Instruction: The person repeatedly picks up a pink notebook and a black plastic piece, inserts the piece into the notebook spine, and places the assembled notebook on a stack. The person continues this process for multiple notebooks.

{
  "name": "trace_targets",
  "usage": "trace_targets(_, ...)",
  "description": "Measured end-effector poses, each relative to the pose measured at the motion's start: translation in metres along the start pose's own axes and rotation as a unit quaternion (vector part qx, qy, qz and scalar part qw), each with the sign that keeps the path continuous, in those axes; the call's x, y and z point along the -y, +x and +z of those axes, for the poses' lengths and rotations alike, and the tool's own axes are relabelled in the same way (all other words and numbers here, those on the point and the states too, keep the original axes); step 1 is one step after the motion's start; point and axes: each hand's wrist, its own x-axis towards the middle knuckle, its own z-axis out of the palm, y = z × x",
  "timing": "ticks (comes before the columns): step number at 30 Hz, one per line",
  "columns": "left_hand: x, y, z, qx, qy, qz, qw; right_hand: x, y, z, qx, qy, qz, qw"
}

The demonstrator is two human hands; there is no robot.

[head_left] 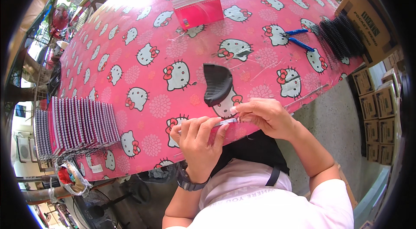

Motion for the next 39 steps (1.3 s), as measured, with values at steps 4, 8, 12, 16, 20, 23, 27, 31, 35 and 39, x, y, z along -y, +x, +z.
trace_targets(4,-0.008,0.001,-0.002,0.016,-0.025,0.035,0.999,0.011,0.003,-0.001,0.003,-0.02,0.026,0.999)
trace_targets(8,-0.006,0.0,0.005,0.067,-0.073,0.067,0.993,0.009,0.004,-0.003,0.071,-0.044,0.009,0.996)
trace_targets(12,-0.012,0.003,-0.003,0.118,-0.075,0.05,0.989,0.002,0.017,-0.013,0.099,-0.045,0.059,0.992)
trace_targets(16,-0.014,0.004,-0.008,0.122,-0.087,0.032,0.988,-0.014,0.059,-0.026,0.074,-0.169,-0.01,0.983)
trace_targets(20,-0.014,0.005,-0.01,0.116,-0.065,0.041,0.99,-0.045,0.086,-0.011,0.127,-0.266,-0.039,0.955)
trace_targets(23,-0.019,0.01,-0.01,0.107,-0.003,0.026,0.994,-0.056,0.088,-0.002,0.172,-0.309,-0.035,0.935)
trace_targets(27,-0.006,0.008,-0.011,0.163,0.0,0.058,0.985,-0.048,0.089,-0.008,0.186,-0.303,-0.016,0.935)
trace_targets(31,-0.011,0.012,-0.013,0.132,0.002,0.086,0.988,-0.051,0.075,-0.014,0.157,-0.276,-0.005,0.948)
trace_targets(35,-0.011,0.013,-0.008,0.115,-0.028,0.08,0.99,-0.053,0.061,-0.015,0.116,-0.284,-0.008,0.952)
trace_targets(39,-0.006,0.009,-0.005,0.109,-0.057,0.091,0.988,-0.051,0.058,-0.015,0.099,-0.291,-0.007,0.951)
